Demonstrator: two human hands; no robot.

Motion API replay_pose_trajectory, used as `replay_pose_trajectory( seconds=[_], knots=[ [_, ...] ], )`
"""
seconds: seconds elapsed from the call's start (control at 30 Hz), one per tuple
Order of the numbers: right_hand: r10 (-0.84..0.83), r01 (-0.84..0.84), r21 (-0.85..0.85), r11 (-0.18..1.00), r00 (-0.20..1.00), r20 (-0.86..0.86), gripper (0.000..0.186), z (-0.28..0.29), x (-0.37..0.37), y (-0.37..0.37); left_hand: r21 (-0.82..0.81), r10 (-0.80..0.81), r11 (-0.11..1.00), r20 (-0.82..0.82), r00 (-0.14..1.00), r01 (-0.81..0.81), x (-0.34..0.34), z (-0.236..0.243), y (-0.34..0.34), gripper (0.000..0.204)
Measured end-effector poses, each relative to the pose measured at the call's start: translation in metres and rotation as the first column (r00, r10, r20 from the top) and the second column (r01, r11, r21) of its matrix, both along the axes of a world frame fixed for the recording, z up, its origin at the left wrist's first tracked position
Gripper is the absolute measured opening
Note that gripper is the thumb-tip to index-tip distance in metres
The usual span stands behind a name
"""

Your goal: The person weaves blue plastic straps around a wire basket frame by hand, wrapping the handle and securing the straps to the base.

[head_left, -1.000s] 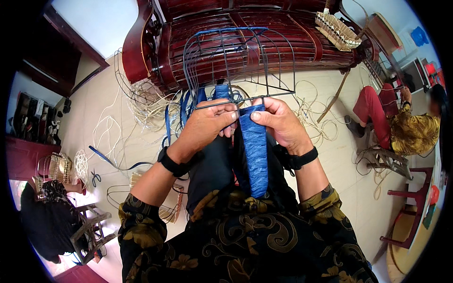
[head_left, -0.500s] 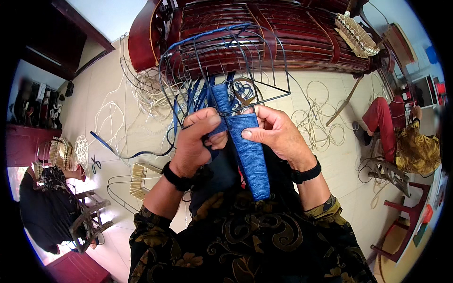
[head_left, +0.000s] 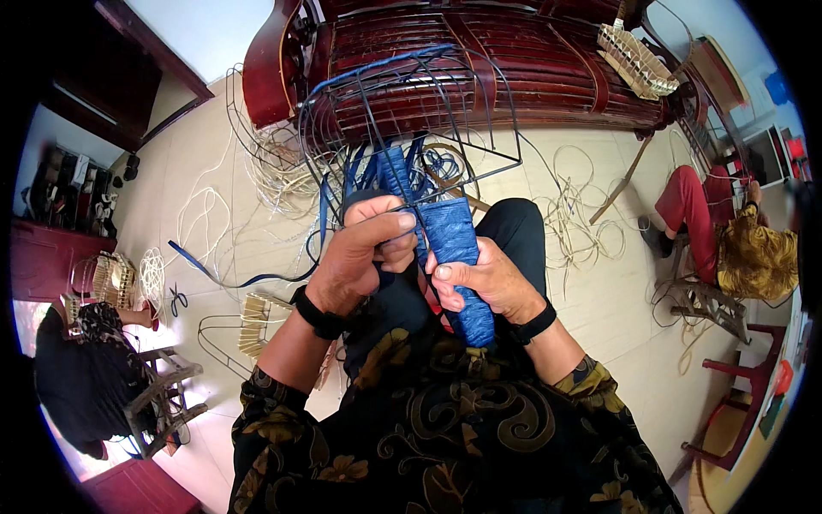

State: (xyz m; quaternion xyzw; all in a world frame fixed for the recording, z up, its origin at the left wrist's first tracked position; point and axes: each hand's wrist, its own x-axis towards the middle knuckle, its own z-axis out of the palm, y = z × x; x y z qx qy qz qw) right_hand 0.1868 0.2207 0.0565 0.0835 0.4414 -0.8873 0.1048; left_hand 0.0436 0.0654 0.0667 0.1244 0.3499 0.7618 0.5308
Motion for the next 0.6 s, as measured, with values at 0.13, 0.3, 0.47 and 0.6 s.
replay_pose_trajectory(
  seconds=[0.13,0.3,0.47,0.6],
  knots=[
    [-0.051,0.052,0.038,0.998,0.998,-0.040,0.019,-0.025,0.018,-0.003,-0.099,-0.070,0.993,-0.044,0.997,0.065,0.015,-0.004,0.004,0.031],
    [-0.124,0.124,0.041,0.991,0.992,-0.015,0.017,-0.051,0.038,-0.005,-0.156,-0.204,0.970,-0.100,0.974,0.187,0.020,-0.020,0.013,0.028],
    [-0.112,0.111,0.075,0.991,0.994,0.003,0.018,-0.054,0.050,-0.006,-0.146,-0.205,0.971,-0.121,0.971,0.187,0.028,-0.028,0.018,0.028],
    [-0.123,0.123,0.031,0.992,0.992,0.005,0.020,-0.052,0.044,-0.002,-0.205,-0.105,0.975,-0.099,0.990,0.083,0.030,-0.025,0.027,0.017]
  ],
)
